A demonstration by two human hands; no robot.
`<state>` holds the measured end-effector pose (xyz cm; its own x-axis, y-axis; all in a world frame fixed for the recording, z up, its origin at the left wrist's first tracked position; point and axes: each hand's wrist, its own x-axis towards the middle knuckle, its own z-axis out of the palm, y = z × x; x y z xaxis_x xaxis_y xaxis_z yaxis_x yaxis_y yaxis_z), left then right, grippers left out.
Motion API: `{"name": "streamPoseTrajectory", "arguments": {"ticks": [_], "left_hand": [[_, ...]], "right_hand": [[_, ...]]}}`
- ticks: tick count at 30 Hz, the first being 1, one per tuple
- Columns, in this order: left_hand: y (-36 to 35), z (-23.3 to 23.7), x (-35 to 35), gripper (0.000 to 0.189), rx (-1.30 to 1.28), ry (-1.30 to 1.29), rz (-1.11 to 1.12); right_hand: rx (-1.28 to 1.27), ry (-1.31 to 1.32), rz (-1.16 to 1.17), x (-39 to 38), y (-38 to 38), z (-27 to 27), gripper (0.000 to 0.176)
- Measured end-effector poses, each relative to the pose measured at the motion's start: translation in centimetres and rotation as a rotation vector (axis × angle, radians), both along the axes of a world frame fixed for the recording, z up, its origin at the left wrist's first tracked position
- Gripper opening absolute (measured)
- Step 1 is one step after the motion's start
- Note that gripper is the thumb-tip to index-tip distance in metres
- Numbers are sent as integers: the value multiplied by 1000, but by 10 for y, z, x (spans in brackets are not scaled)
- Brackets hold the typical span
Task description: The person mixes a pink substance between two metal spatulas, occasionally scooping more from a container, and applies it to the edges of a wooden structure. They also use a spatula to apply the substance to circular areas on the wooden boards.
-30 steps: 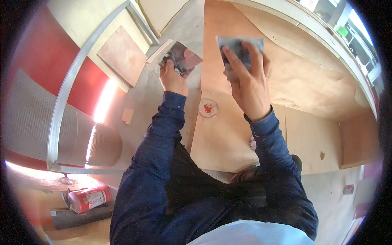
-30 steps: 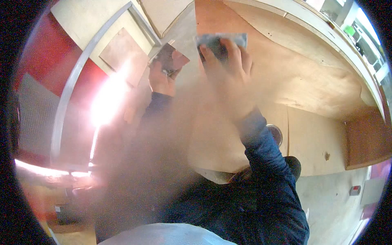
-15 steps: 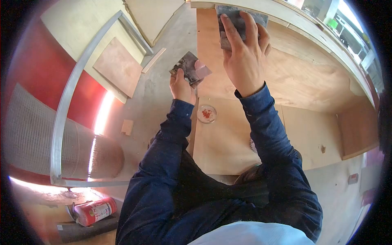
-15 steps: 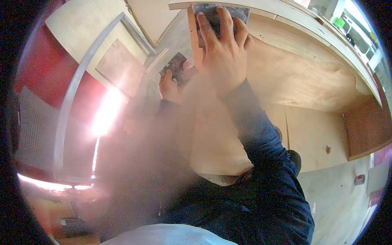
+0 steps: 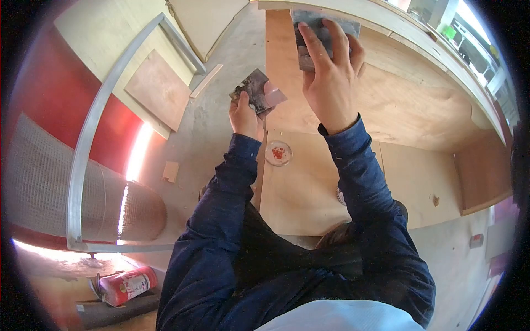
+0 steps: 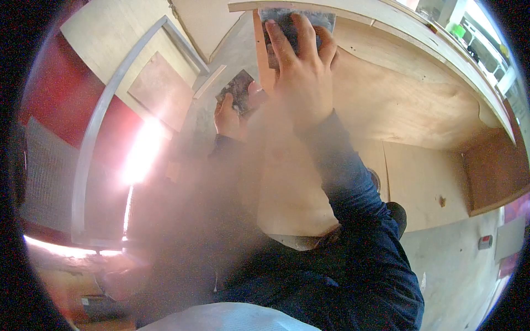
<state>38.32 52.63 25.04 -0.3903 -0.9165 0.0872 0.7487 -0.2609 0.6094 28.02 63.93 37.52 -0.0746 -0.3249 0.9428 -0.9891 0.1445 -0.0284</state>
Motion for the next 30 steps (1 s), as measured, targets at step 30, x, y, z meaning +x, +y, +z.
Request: {"name": "streamPoseTrajectory", "arguments": {"ticks": [30], "left_hand": [[-4,-4,0,21,32,-50,17]], "right_hand": [[-35,16,12,6,-9,4,76]]}}
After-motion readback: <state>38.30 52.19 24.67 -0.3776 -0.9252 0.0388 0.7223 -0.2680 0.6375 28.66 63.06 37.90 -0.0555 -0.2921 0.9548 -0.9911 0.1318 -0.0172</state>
